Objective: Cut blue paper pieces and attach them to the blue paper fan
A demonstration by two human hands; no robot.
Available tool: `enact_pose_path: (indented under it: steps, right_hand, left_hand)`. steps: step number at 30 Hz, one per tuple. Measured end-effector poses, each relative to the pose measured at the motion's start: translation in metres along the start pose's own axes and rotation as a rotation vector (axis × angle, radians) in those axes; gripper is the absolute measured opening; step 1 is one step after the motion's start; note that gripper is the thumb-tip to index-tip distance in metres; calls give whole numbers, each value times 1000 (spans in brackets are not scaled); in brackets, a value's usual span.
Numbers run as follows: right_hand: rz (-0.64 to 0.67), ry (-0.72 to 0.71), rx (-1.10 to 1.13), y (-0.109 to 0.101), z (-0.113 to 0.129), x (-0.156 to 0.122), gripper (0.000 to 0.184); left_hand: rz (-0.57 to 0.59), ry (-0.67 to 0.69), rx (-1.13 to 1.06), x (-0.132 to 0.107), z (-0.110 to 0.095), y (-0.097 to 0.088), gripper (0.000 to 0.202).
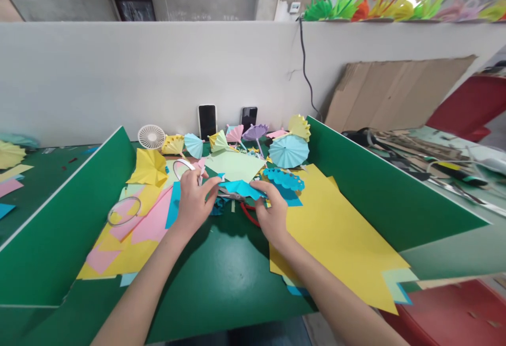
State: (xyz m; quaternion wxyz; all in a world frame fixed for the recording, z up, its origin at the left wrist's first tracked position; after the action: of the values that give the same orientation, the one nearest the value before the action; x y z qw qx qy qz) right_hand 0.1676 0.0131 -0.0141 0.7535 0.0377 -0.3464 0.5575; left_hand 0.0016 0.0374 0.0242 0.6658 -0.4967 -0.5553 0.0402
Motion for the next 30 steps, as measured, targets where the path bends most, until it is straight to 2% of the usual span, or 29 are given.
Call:
enact_pose_path:
  steps: [3, 5, 8, 10, 12, 15, 19, 23, 27, 30]
  right_hand:
    - [136, 173, 152, 8, -4, 4, 32]
    - [199, 282, 277, 10, -7, 6, 29]
    - [228, 435, 409, 8, -9, 8, 16]
    - [205, 504, 492, 6, -9, 7, 18]
    - [191, 539, 590, 5, -10, 7, 20]
    - [203, 587, 682, 7, -9, 7, 23]
    - [227, 640, 693, 10, -6, 6, 33]
    - [277, 670, 680, 13, -2, 4, 50]
    - [322, 675, 595, 13, -3, 2, 48]
    - [358, 664, 555, 12, -4, 2, 45]
  left_hand:
    - [-45, 7, 44, 0, 0, 0, 14]
    - [-62, -2, 45, 0, -1, -2, 12]
    - [-67, -20, 21, 0, -3, -3, 10]
    - [-75, -45, 0, 0, -4, -4, 9]
    - [-61, -82, -33, 1, -4, -5, 8]
    - [28, -154, -147, 2, -5, -5, 6]
    - [144, -226, -302, 4, -6, -4, 6]
    - [210, -230, -364, 4, -11, -1, 8]
    - [238, -224, -444, 4, -14, 0, 9]
    - [234, -242, -426, 4, -13, 0, 11]
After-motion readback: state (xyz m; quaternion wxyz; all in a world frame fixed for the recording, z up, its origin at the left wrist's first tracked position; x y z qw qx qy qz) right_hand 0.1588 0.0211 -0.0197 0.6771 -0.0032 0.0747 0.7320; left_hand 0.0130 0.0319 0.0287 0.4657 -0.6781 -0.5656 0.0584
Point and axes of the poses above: each hand's wrist, its own x-axis towards the middle knuckle, its own y-axis out of the palm, z = x × y, the point moved 2 cm from there along x, towards the middle knuckle, and after that the axes turned 7 degrees about z, right-handed, at the moved point
